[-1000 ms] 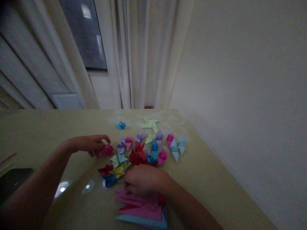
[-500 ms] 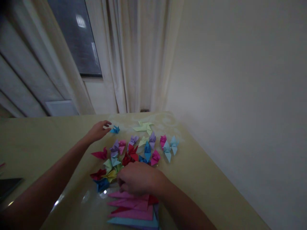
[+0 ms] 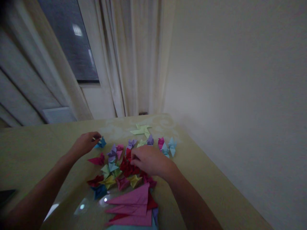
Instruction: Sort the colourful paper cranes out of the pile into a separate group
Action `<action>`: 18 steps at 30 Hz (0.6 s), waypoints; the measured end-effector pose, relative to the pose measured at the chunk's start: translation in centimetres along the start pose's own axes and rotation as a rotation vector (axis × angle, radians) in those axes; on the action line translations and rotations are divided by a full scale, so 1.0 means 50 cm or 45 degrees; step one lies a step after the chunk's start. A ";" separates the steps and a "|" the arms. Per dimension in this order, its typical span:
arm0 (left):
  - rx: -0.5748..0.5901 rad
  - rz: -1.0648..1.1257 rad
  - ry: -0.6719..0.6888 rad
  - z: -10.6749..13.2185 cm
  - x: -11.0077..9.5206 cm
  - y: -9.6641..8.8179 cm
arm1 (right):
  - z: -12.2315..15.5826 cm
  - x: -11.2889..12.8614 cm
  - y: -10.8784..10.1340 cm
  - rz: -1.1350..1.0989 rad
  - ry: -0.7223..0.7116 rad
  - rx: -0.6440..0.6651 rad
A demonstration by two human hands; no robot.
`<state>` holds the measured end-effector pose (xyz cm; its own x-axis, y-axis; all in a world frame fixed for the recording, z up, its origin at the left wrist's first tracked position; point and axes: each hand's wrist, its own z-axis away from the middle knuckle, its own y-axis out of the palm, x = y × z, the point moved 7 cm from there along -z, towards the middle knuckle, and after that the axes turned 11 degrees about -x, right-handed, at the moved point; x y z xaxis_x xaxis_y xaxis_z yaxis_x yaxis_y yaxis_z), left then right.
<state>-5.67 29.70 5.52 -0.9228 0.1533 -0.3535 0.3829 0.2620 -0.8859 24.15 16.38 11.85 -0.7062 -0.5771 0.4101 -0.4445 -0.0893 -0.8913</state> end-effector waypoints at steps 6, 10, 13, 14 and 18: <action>0.334 0.219 -0.014 0.057 0.004 -0.004 | -0.087 -0.110 -0.034 0.084 0.207 -0.361; 0.446 0.405 -0.065 0.062 -0.012 -0.010 | -0.197 -0.213 -0.015 0.251 0.378 -0.406; 0.262 0.386 0.017 0.047 -0.012 -0.019 | -0.271 -0.286 0.016 0.327 0.488 -0.372; 0.226 0.386 0.034 0.044 -0.009 -0.016 | -0.289 -0.306 0.028 0.349 0.521 -0.353; 0.298 0.463 0.030 0.050 -0.002 0.030 | -0.330 -0.357 0.079 0.408 0.580 -0.221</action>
<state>-5.13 27.70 3.46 -0.7271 0.2184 -0.6509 0.6605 -0.0361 -0.7500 25.89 39.72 4.20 -0.9692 -0.1427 0.2010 -0.2259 0.1887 -0.9557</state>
